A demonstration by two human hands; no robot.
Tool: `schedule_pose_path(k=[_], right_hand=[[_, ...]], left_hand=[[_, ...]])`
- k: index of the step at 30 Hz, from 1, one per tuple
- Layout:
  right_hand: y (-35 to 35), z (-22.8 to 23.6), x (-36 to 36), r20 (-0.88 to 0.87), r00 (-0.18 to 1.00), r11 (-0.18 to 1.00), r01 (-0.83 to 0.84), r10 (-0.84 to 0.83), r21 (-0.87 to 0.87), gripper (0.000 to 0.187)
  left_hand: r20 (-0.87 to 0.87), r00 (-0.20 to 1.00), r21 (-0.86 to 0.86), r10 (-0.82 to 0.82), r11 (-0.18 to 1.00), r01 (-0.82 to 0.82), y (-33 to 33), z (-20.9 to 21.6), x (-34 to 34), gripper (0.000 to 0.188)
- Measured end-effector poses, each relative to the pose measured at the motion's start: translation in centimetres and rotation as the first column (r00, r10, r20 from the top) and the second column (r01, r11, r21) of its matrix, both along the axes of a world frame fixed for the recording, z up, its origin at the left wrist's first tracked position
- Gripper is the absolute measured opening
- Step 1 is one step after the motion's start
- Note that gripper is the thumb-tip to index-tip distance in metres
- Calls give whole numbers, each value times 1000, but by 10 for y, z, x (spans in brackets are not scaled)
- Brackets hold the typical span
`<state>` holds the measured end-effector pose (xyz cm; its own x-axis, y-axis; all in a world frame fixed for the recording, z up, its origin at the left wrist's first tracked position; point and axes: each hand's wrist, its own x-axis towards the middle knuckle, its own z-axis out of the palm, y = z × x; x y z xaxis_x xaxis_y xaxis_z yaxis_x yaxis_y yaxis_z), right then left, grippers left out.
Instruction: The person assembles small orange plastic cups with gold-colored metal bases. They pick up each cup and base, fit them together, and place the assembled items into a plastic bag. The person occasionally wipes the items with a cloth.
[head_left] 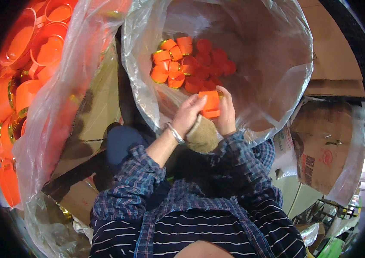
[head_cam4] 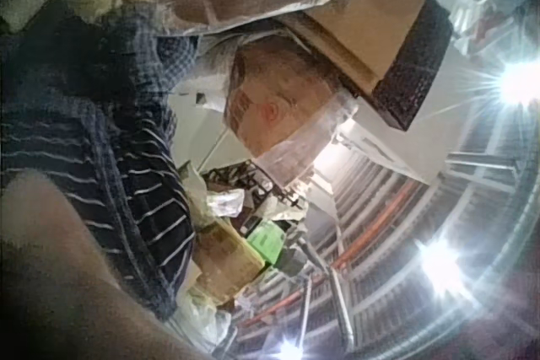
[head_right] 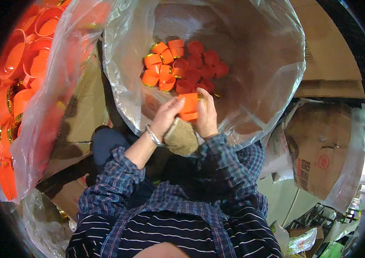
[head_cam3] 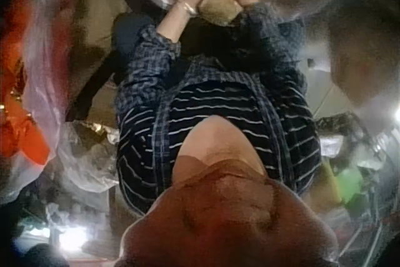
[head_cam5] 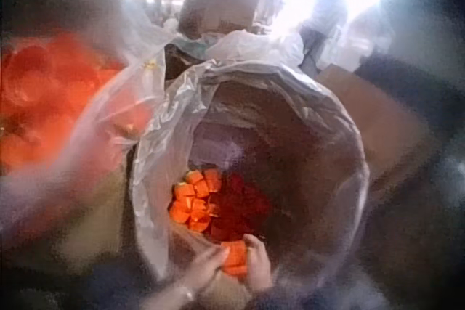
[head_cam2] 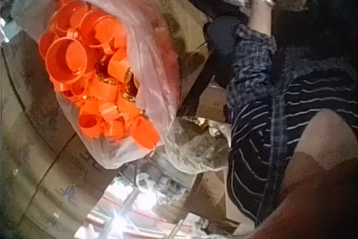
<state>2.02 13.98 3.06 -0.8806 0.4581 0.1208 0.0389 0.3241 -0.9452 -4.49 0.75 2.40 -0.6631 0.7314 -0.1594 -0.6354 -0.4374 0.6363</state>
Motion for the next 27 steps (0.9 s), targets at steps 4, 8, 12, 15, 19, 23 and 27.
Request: schedule_pose_path(k=[4, 8, 12, 15, 19, 23, 27], right_hand=[[2, -1, 2, 104, 983, 413, 159, -154, -897, 43], [-8, -5, 4, 12, 993, 992, 120, -119, -36, 38], [-8, -4, 5, -175, 984, 825, 65, 42, 561, 36], [3, 5, 4, -110, 994, 994, 3, 9, 105, 34], [4, 14, 6, 124, 985, 760, 171, -119, -628, 33], [-21, 6, 7, -67, 952, 954, 295, -298, -61, 37], [-14, 8, 8, -301, 947, 772, 107, 114, 626, 50]], left_hand=[[-677, 548, -666, -490, 725, -175, 5, -2, 16, 36], [-445, 887, -401, -121, 913, -77, 5, -10, 8, 46], [154, 983, -52, -99, 993, 109, -3, -13, -4, 40], [-44, 992, -86, -118, 990, 114, -4, -10, -4, 42], [-470, 861, -238, -193, 967, 87, -4, -6, 3, 44], [-415, 894, -282, -166, 958, 47, -2, -3, 1, 42], [69, 994, -117, -85, 989, 93, -6, -2, -4, 41]])
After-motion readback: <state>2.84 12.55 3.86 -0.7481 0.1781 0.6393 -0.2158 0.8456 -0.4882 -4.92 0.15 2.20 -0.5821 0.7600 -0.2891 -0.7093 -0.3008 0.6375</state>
